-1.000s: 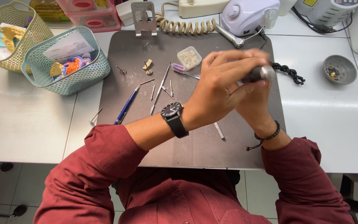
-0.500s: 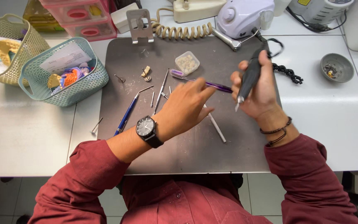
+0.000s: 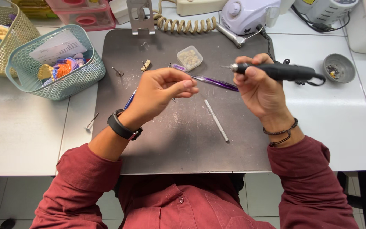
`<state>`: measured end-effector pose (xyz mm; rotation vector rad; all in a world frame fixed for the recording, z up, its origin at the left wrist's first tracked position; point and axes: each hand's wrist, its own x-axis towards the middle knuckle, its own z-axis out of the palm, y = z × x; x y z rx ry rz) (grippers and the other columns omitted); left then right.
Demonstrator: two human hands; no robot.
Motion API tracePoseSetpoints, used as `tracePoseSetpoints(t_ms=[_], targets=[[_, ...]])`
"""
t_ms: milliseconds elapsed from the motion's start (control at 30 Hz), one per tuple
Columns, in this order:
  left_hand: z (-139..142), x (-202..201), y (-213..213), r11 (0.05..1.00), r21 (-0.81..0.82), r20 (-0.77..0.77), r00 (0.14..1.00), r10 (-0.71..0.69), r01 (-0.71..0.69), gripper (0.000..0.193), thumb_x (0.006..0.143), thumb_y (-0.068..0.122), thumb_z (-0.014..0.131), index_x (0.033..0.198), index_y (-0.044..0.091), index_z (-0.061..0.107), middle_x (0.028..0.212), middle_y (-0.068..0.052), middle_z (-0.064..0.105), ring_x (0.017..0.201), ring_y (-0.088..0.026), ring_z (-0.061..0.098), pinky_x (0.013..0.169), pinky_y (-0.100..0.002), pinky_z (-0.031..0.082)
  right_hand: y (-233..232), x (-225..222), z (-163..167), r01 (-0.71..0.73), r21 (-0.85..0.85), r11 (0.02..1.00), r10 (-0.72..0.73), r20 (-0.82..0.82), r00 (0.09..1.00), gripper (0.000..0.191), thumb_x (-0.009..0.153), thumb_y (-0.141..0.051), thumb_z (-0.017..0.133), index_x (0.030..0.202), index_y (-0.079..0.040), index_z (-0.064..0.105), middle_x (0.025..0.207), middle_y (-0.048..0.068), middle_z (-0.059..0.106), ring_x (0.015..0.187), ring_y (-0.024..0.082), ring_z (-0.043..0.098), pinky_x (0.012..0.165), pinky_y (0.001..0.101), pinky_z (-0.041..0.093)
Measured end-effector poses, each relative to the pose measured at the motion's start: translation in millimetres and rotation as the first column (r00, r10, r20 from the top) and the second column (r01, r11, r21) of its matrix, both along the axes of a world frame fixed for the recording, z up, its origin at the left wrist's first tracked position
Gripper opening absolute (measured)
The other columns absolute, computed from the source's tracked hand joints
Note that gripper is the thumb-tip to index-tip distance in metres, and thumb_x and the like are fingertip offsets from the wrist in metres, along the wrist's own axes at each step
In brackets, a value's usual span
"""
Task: The person holds a small dental crown/tooth-shaped prosthetic in one hand and uses a rotary grinding tool to grind and shape its surface, repositioning the piece repeatedly to work different sides. They briefly change the tool's bit and continue grinding the prosthetic over the work mat.
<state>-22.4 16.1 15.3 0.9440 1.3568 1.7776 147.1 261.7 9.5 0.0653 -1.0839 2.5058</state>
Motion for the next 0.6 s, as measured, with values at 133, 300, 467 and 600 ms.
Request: tracePoseSetpoints(t_ms=[133, 300, 467, 600], targets=[[8.3, -3.4, -6.6, 0.995, 0.100, 0.091, 0.996, 0.006, -0.015, 0.015, 0.100, 0.003, 0.070, 0.111, -0.006, 0.071, 0.110, -0.015, 0.077, 0.095, -0.019, 0.075, 0.084, -0.031, 0.065, 4.7, 7.5, -4.5, -0.091, 0.025, 0.996, 0.093, -0.134, 0.987, 0.016, 0.111, 0.000, 0.057, 0.121, 0.000, 0.068, 0.116, 0.023, 0.071, 0.094, 0.022, 0.074, 0.084, 0.0318, 0.058], [8.6, 2.8, -9.4, 0.981, 0.192, 0.053, 0.999, 0.006, -0.016, 0.022, 0.095, -0.007, 0.072, 0.117, -0.008, 0.071, 0.117, -0.019, 0.075, 0.107, -0.025, 0.076, 0.096, -0.033, 0.065, -1.5, 14.5, -3.8, -0.036, 0.185, 0.982, 0.057, -0.108, 0.993, 0.030, 0.113, -0.023, 0.053, 0.129, -0.001, 0.066, 0.119, 0.028, 0.068, 0.097, 0.026, 0.074, 0.089, 0.0351, 0.060], [6.7, 16.7, -11.3, 0.974, 0.225, 0.060, 0.997, -0.047, 0.032, 0.021, 0.091, -0.009, 0.075, 0.111, -0.006, 0.070, 0.114, -0.019, 0.076, 0.106, -0.027, 0.078, 0.096, -0.037, 0.068, -19.6, 24.9, 1.5, -0.041, 0.289, 0.956, 0.073, -0.098, 0.993, 0.030, 0.109, -0.021, 0.063, 0.129, 0.000, 0.064, 0.124, 0.030, 0.066, 0.103, 0.029, 0.075, 0.090, 0.0377, 0.062], [4.7, 21.0, -9.1, 0.976, 0.212, -0.019, 0.998, -0.052, 0.055, 0.020, 0.090, -0.010, 0.076, 0.110, -0.007, 0.073, 0.114, -0.021, 0.076, 0.104, -0.027, 0.077, 0.095, -0.037, 0.067, -24.8, 22.9, 5.2, 0.010, 0.456, 0.890, 0.069, -0.156, 0.985, 0.019, 0.105, -0.001, 0.072, 0.123, 0.000, 0.064, 0.122, 0.026, 0.065, 0.102, 0.027, 0.073, 0.089, 0.0362, 0.062]])
